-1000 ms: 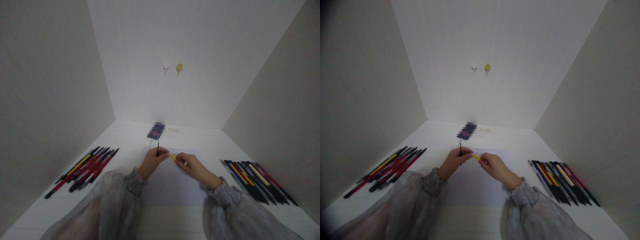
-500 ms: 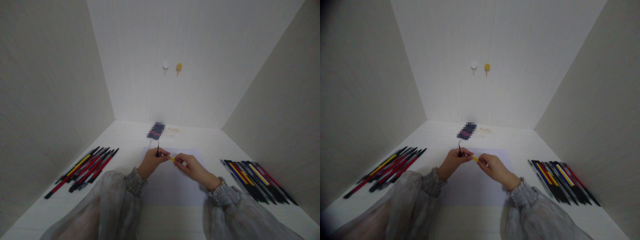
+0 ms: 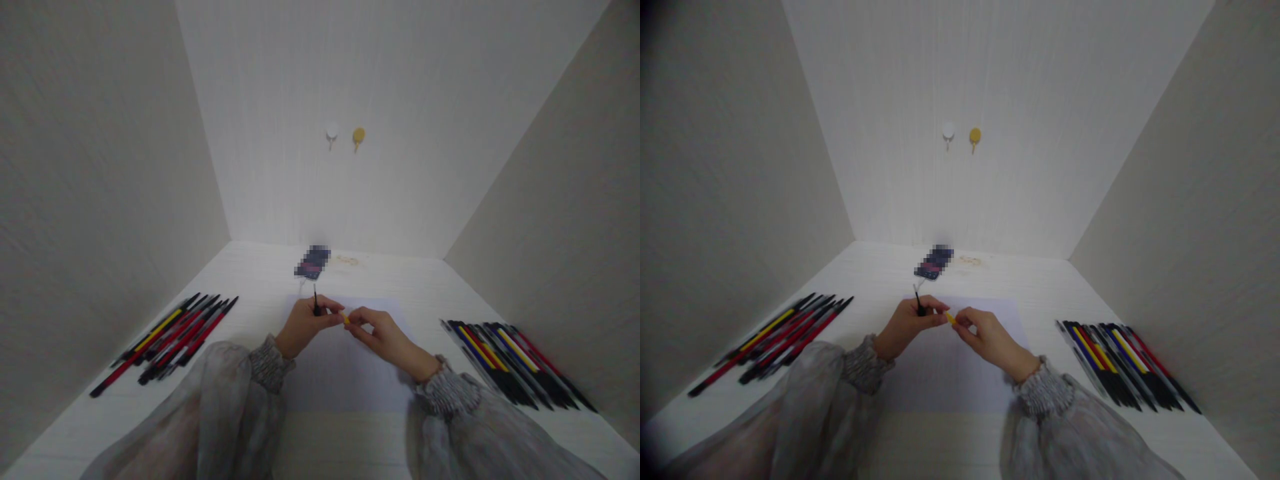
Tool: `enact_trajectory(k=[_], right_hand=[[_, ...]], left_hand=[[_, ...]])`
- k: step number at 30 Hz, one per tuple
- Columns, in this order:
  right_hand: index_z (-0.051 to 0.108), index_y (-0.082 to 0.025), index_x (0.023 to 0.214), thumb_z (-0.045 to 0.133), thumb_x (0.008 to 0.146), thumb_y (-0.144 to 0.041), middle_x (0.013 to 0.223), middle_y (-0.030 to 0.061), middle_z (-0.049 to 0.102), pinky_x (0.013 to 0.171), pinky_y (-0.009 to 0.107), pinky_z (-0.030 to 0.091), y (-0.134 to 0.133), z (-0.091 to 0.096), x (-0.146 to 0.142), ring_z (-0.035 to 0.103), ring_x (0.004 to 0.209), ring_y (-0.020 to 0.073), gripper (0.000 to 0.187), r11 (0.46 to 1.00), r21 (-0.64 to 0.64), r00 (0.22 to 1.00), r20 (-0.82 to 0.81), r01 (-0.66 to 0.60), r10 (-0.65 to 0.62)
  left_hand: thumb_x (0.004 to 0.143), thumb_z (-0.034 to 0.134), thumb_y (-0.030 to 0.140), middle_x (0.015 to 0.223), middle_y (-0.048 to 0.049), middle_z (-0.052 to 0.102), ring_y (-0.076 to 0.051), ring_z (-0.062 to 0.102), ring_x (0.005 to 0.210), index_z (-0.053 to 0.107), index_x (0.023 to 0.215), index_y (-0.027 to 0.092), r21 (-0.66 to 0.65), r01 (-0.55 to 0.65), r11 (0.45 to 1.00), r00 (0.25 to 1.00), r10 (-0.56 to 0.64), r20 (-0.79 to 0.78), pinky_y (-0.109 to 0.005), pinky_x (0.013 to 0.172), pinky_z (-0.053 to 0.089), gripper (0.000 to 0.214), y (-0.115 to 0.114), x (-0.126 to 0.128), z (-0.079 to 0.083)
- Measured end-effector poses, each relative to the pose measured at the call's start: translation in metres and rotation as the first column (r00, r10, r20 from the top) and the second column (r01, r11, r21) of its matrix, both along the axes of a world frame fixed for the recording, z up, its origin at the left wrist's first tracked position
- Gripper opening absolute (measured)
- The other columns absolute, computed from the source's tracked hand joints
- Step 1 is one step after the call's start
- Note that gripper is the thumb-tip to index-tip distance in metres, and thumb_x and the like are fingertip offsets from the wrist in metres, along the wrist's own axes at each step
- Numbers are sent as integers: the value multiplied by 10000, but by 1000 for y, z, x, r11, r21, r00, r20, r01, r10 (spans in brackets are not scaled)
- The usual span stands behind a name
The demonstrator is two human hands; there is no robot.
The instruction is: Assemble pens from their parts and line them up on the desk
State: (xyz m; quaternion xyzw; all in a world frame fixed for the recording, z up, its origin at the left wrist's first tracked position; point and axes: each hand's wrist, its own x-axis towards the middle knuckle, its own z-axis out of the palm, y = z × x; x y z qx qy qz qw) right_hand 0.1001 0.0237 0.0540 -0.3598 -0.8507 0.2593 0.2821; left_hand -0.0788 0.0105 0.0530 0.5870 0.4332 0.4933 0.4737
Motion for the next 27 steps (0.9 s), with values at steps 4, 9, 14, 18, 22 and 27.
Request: enact_trajectory(k=[4,9,14,18,22,27], right_hand=[[534,-172,885,441,787,-310,766,38,621,520,197,434,1,-1,-1,569,670,115,193,1000,-6,999,-48,-27,26],[546,-172,942,420,800,-311,797,47,629,518,196,436,0,0,-2,576,684,120,235,999,-29,999,-31,-45,44],[553,-168,916,420,800,-292,781,43,628,474,186,421,-2,1,-3,576,672,122,216,997,-72,998,-41,-40,37],[551,-166,921,426,795,-289,781,48,631,467,188,424,-3,1,-3,581,678,127,216,995,-86,998,-41,-49,46],[534,-171,913,430,792,-303,810,57,628,454,186,422,-1,0,-2,585,707,135,207,999,-53,997,-76,-13,9],[512,-176,895,432,796,-322,849,64,610,499,197,442,5,3,3,575,783,147,193,992,17,978,-171,123,-118]], left_hand=[[586,658,315,608,24,509,-46,316,491,638,812,154,19,29,999,1000,-29,11,-194,463,260,279,1,-1,-1],[610,639,318,699,-5,553,-54,358,523,635,853,154,36,34,999,999,-34,-16,-199,492,304,294,1,-1,-2],[652,598,340,690,-19,572,-89,435,588,644,818,151,63,-1,998,1000,3,-31,-216,540,349,256,-2,0,4],[692,542,366,641,-21,563,-106,460,594,637,813,144,17,-13,1000,999,14,-29,-220,523,351,269,-3,1,9],[712,513,342,663,1,520,-83,422,562,574,899,140,16,-15,1000,998,16,-64,-213,511,331,281,2,0,2],[748,455,282,783,1,477,-79,415,606,404,925,159,43,12,999,994,-7,-112,-218,555,358,222,4,3,-12]])
